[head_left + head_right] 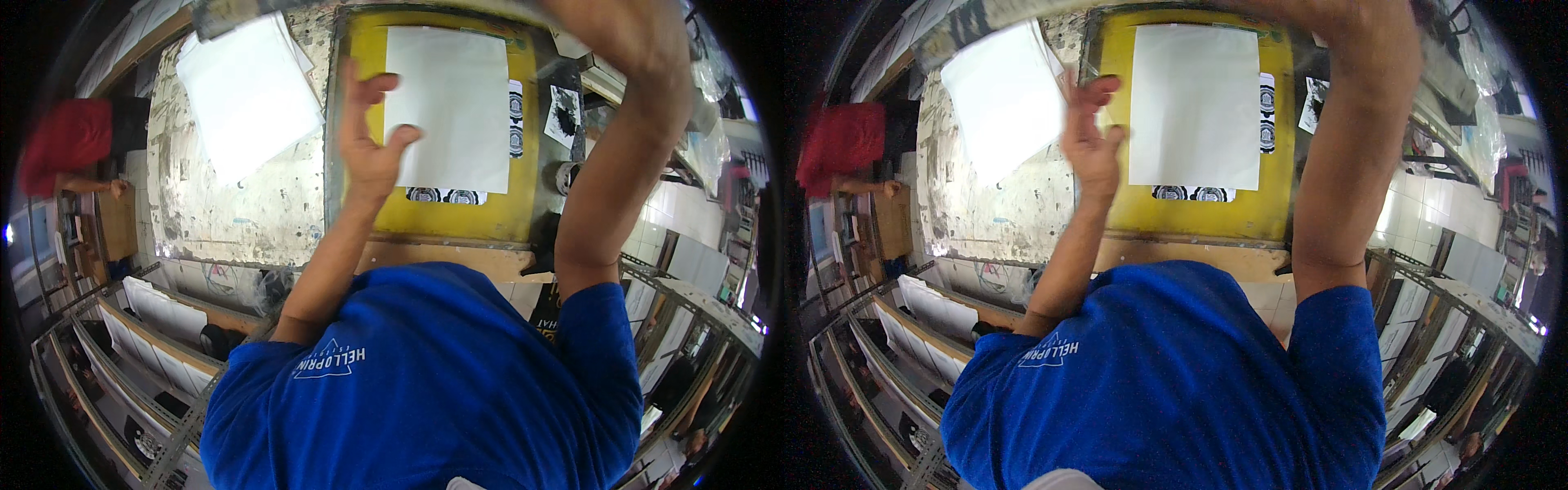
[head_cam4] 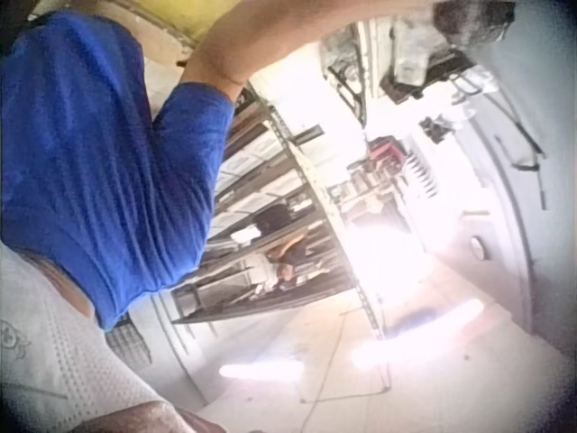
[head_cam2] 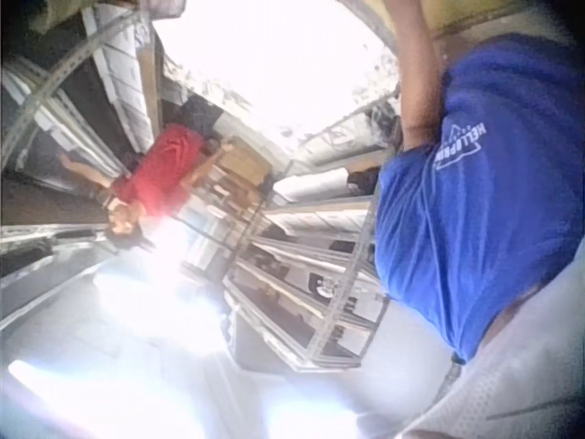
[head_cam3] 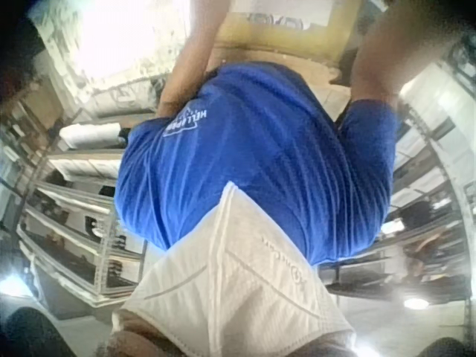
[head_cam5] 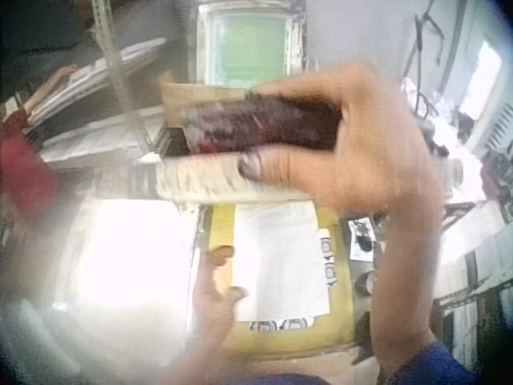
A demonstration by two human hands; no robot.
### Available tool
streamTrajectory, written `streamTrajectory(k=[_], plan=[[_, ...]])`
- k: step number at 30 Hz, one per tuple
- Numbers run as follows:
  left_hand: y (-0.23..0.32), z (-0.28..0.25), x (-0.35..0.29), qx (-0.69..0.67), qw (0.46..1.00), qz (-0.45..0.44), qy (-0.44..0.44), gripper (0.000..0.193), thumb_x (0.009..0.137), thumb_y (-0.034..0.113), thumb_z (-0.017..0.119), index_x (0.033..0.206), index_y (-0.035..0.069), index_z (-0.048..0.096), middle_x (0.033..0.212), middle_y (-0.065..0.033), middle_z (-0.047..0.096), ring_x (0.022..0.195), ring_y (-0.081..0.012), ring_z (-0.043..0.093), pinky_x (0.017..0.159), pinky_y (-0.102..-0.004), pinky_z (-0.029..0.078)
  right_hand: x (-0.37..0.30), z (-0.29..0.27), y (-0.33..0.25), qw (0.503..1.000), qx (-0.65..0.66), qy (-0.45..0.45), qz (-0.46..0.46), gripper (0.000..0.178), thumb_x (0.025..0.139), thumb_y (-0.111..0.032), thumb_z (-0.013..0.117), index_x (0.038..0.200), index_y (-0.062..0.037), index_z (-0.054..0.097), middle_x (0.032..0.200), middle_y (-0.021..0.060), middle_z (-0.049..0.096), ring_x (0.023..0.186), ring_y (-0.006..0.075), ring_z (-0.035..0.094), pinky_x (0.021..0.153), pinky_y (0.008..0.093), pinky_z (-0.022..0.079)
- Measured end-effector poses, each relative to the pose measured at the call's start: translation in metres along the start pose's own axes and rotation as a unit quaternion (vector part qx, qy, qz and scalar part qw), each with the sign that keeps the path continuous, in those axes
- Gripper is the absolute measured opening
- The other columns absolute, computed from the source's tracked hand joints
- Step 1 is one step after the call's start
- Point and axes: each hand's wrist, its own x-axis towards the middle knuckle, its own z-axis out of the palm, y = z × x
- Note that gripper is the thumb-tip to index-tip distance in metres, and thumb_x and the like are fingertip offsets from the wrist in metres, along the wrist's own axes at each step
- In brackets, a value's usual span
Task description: The person performs screen printing by placing sheets of paper on a base, lowering a frame, and spreading ink across the screen using a squeegee.
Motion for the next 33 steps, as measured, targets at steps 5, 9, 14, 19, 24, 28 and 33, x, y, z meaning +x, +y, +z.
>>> streamTrajectory(k=[5, 9, 14, 19, 24, 28, 33], plan=[[0.047, -0.044, 0.013, -0.216, 0.972, -0.033, 0.084, 0.110, 0.071, 0.014, 0.093, 0.157, -0.006, 0.029, 0.126, -0.0134, 0.064, 0.115, -0.0228, 0.063, 0.101, -0.0374, 0.052, -0.101, 0.013, 0.025, 0.985, -0.068, -0.033, -0.158, 0.057, 0.076, -0.020, 0.083, 0.131, -0.0129, 0.071, 0.098, 0.0144, 0.072, 0.085, 0.0263, 0.070, 0.078, 0.0360, 0.056], [0.049, -0.077, -0.054, -0.070, 0.964, -0.241, 0.090, 0.107, 0.064, -0.001, 0.094, 0.153, -0.009, 0.036, 0.132, -0.0157, 0.063, 0.120, -0.0224, 0.062, 0.103, -0.0367, 0.053, -0.163, 0.051, 0.013, 0.988, -0.121, -0.036, -0.093, 0.057, 0.067, -0.018, 0.081, 0.123, -0.0223, 0.077, 0.076, 0.0079, 0.060, 0.065, 0.0257, 0.058, 0.060, 0.0389, 0.047], [-0.011, -0.102, -0.129, -0.021, 0.970, -0.241, 0.021, 0.106, 0.061, -0.002, 0.093, 0.153, -0.006, 0.041, 0.143, -0.0186, 0.057, 0.127, -0.0255, 0.058, 0.108, -0.0381, 0.049, -0.211, 0.108, 0.044, 0.995, -0.006, -0.101, 0.002, 0.050, 0.075, -0.017, 0.078, 0.124, -0.0223, 0.076, 0.072, 0.0080, 0.056, 0.064, 0.0280, 0.057, 0.062, 0.0404, 0.048], [-0.045, -0.114, -0.149, 0.267, 0.956, -0.110, -0.050, 0.101, 0.051, 0.011, 0.097, 0.143, 0.002, 0.057, 0.147, -0.0210, 0.052, 0.136, -0.0364, 0.047, 0.115, -0.0456, 0.037, -0.253, 0.158, 0.074, 0.973, -0.010, -0.223, 0.054, 0.062, 0.072, -0.009, 0.078, 0.133, -0.0202, 0.070, 0.080, 0.0098, 0.057, 0.078, 0.0275, 0.061, 0.078, 0.0424, 0.049], [-0.046, -0.114, -0.150, 0.394, 0.910, -0.100, -0.076, 0.095, 0.049, 0.020, 0.097, 0.136, 0.003, 0.063, 0.152, -0.0223, 0.046, 0.138, -0.0412, 0.040, 0.115, -0.0513, 0.032, -0.262, 0.185, 0.078, 0.964, -0.116, -0.233, 0.057, 0.077, 0.065, -0.011, 0.080, 0.139, -0.0228, 0.063, 0.102, 0.0070, 0.057, 0.103, 0.0261, 0.055, 0.095, 0.0487, 0.036], [-0.047, -0.118, -0.153, 0.384, 0.914, -0.109, -0.072, 0.093, 0.050, 0.022, 0.096, 0.136, 0.005, 0.064, 0.157, -0.0231, 0.040, 0.141, -0.0425, 0.036, 0.116, -0.0524, 0.031, -0.239, 0.206, 0.110, 0.978, -0.104, -0.170, 0.062, 0.080, 0.059, -0.008, 0.079, 0.136, -0.0222, 0.064, 0.103, 0.0059, 0.056, 0.103, 0.0263, 0.053, 0.093, 0.0482, 0.035], [-0.046, -0.118, -0.156, 0.392, 0.907, -0.132, -0.078, 0.100, 0.050, 0.024, 0.096, 0.142, 0.009, 0.062, 0.159, -0.0242, 0.036, 0.143, -0.0434, 0.034, 0.115, -0.0522, 0.034, -0.177, 0.231, 0.166, 0.986, -0.128, -0.106, 0.023, 0.077, 0.058, -0.008, 0.074, 0.133, -0.0232, 0.066, 0.099, 0.0055, 0.057, 0.102, 0.0268, 0.054, 0.093, 0.0477, 0.035]])
